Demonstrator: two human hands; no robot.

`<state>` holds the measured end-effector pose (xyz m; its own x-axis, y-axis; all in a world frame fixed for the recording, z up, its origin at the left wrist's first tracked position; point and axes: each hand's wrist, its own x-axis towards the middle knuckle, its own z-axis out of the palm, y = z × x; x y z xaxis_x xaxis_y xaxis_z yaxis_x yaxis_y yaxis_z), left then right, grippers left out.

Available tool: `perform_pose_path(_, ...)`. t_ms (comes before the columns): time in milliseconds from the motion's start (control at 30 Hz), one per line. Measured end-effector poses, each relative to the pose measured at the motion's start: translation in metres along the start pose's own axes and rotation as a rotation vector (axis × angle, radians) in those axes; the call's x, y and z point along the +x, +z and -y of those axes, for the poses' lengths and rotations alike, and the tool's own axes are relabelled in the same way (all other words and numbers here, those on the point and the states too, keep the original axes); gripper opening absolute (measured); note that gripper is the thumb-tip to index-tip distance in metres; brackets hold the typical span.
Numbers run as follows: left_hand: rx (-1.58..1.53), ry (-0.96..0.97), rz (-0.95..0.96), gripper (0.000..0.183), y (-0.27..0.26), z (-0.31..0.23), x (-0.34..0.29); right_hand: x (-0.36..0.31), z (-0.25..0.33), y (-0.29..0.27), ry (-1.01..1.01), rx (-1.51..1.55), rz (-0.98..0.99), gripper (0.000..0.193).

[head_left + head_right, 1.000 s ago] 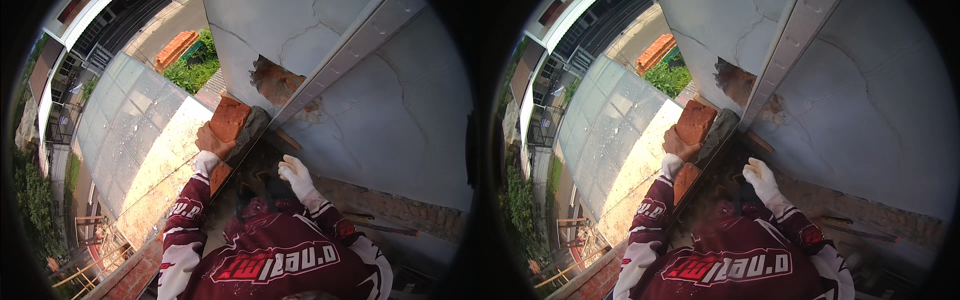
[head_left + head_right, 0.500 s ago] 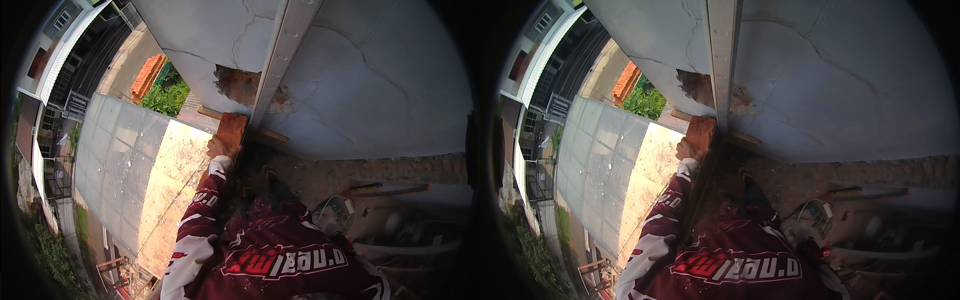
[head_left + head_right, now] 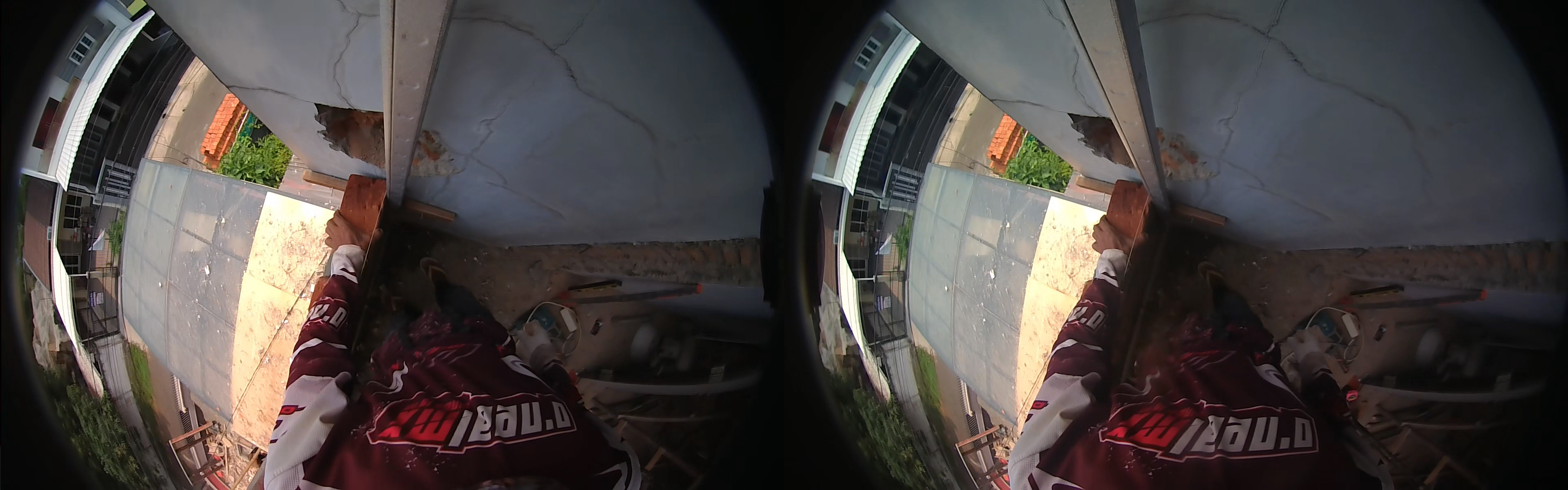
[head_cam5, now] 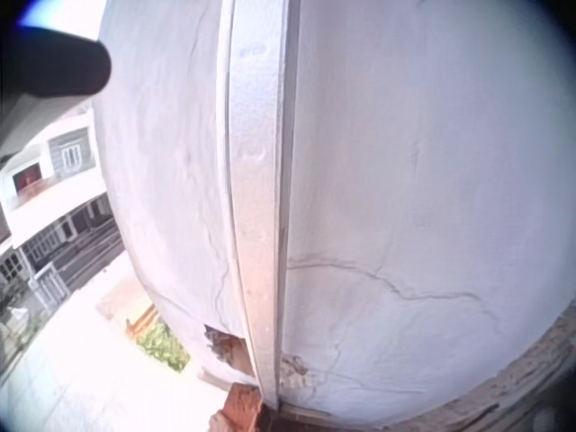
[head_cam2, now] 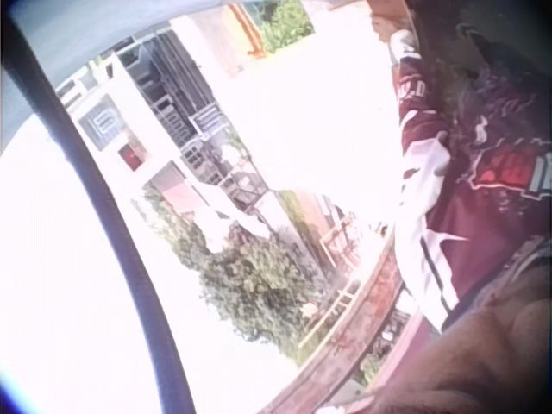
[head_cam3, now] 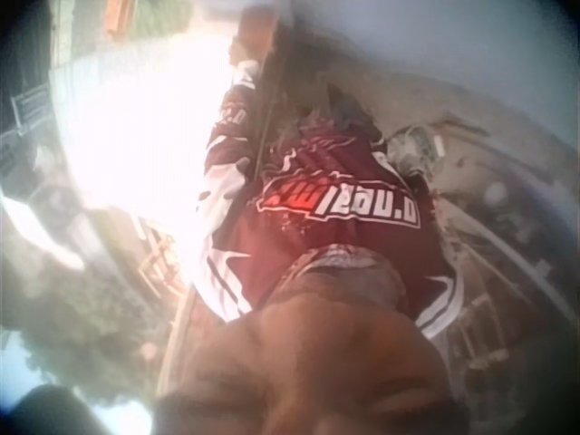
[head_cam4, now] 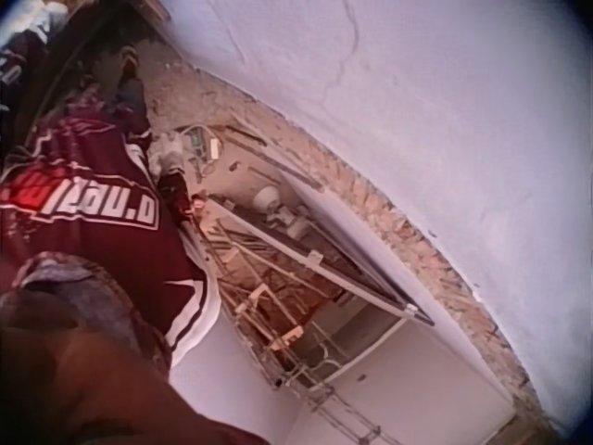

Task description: The person scoops mortar from a bucket with a trowel and spreads it along a partially built brick wall. They then pick up bricks and place them onto the mortar, tapping them into alignment. The process repeats as they continue building the wall.

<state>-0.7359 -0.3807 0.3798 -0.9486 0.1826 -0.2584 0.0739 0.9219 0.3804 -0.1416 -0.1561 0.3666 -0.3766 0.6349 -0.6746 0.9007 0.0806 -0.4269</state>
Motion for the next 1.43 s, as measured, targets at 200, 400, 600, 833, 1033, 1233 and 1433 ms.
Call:
perform_pose_path(200,0.075,-0.017,0.054,0.139,-0.003,0.005,0.009,-0.035,0.081,-0.021,0.189,0.497,0.029,0.011)
perform_pose_path(400,0.08,-0.002,0.056,0.143,0.002,-0.004,0.011,-0.017,0.032,-0.019,-0.279,-0.111,-0.019,0.023)
perform_pose_path(600,0.073,-0.005,0.078,0.143,-0.004,0.002,0.013,-0.014,0.057,-0.018,-0.107,-0.031,0.0,0.029)
perform_pose_path(833,0.039,0.048,0.12,0.15,-0.013,-0.005,0.009,0.002,0.058,-0.014,-0.036,0.142,0.009,0.051)
perform_pose_path(1033,0.01,0.074,0.174,0.157,-0.022,-0.007,0.007,-0.006,0.109,-0.019,0.005,0.005,0.032,0.059)
perform_pose_path(1233,-0.094,0.168,0.198,0.134,-0.036,0.018,0.011,-0.004,0.126,-0.019,-0.07,-0.158,-0.01,0.058)
perform_pose_path(1433,-0.36,0.058,0.204,0.097,-0.071,0.129,0.021,0.014,0.153,-0.006,-0.155,-0.002,0.047,0.059)
